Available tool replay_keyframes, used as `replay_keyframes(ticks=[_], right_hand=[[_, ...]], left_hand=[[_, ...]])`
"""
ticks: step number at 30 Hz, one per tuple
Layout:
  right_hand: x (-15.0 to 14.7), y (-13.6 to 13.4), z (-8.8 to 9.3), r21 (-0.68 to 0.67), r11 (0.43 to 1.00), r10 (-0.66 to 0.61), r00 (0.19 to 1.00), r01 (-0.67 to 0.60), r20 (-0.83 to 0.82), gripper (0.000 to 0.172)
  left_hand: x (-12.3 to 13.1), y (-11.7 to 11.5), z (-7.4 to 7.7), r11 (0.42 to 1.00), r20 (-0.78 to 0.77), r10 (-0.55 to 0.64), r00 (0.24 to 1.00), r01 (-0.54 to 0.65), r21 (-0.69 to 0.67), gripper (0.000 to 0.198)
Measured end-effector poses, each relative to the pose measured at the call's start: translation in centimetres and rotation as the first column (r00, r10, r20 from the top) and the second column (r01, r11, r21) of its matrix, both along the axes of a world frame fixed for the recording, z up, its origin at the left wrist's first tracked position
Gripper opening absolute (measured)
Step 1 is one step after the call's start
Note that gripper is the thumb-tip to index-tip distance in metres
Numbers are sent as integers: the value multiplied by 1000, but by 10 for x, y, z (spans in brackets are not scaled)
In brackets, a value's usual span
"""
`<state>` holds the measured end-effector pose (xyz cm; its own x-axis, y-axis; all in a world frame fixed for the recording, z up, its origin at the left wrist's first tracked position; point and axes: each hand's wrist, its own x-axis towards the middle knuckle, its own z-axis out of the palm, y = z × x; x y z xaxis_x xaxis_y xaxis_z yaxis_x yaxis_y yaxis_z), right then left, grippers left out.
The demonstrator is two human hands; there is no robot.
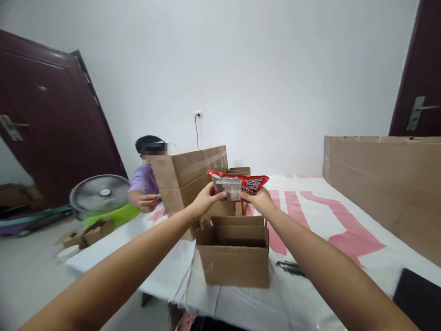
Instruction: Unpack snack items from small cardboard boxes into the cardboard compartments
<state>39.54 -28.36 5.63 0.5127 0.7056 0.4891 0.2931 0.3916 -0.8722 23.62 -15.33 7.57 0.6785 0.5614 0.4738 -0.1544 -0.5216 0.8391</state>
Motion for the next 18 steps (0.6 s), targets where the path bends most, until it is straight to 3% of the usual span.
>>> replay_keyframes(ticks=[2,4,7,10,12,14,16,18], right_hand=[[-3,-34,-2,105,994,39,996,-30,-85,45],[2,-69,-12,163,986,67,984,-41,-162,44],[17,-115,-44,72,993,106,961,-90,-255,47],[28,-145,-84,-148,961,193,951,-233,-242,43],[24,-153,-108,-307,890,266,932,-336,-249,42],[11,-149,-128,-398,837,291,922,-374,-254,46],[-6,-135,-145,-392,856,266,937,-338,-227,48],[-24,-114,-160,-317,917,202,966,-244,-159,49]], left_hand=[[-21,-23,-1,976,2,81,997,-80,204,57],[-44,-46,-8,895,-67,122,990,-80,439,52],[-69,-76,-27,701,-310,172,935,105,705,68],[-74,-92,-49,552,-523,291,801,306,776,70],[-71,-94,-59,485,-567,392,725,362,797,45],[-67,-90,-64,429,-540,457,706,357,830,22],[-67,-81,-63,396,-512,475,715,346,850,13],[-69,-69,-62,390,-509,474,719,346,853,9]])
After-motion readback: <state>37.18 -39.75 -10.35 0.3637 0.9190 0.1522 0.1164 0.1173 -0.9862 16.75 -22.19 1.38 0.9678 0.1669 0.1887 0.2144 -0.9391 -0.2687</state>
